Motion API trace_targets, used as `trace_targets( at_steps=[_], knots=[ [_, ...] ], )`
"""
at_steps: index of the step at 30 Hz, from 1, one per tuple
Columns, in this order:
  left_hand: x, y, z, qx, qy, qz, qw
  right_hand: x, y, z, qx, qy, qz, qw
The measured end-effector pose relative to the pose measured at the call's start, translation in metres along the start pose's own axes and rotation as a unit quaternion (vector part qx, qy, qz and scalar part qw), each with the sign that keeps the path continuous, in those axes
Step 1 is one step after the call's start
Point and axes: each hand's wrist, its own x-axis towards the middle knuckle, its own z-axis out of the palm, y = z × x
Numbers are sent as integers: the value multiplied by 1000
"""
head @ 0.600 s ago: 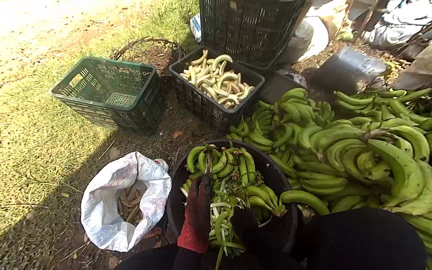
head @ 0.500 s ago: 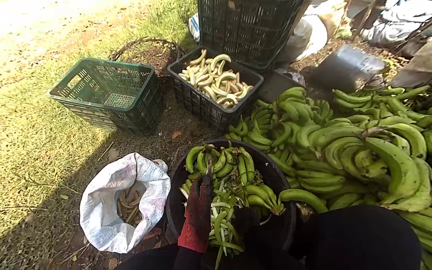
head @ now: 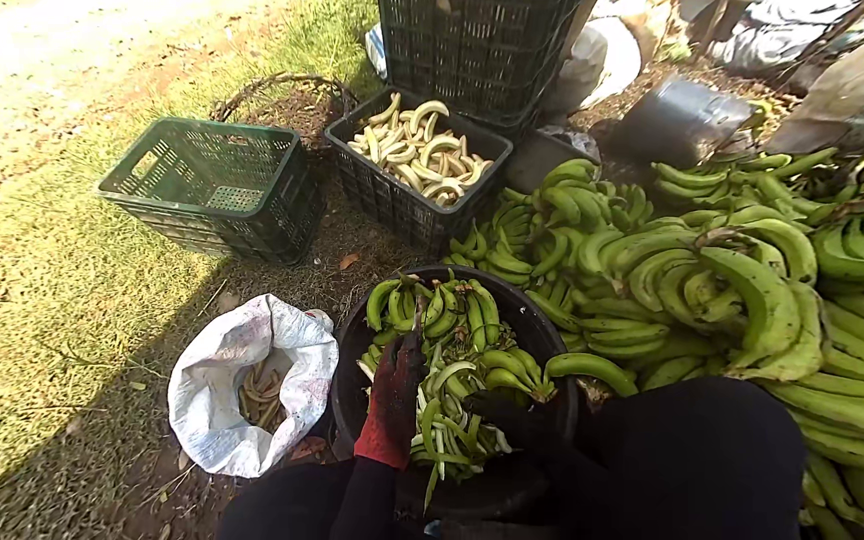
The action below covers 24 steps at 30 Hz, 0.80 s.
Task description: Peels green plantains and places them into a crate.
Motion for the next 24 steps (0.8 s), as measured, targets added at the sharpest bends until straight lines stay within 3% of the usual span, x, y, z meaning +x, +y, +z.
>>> trace_targets(
  at_steps=[2,6,8,11,16,18,22,24],
  knots=[
    [-1,3,2,-15,-2,-6,1000,1,5,-15,63,16,-49,997],
    [-1,6,1,-32,-16,3,999,-60,-37,-40,189,51,-151,969],
    [-3,8,-3,-24,-8,18,1000,-85,-50,-51,221,18,-231,947],
    [-4,8,-8,-40,-17,67,997,-70,-43,-77,242,-58,-386,888],
    [-12,3,-4,-23,-79,90,993,-54,-97,-65,282,147,-230,920],
    [-15,-2,-1,25,-91,98,991,-44,-91,-66,397,160,-226,875],
    [-22,-25,10,173,-90,151,969,-41,-78,-68,672,93,-242,694],
    [-27,-28,18,270,-108,166,942,-38,-76,-62,689,137,-240,671]
  ],
)
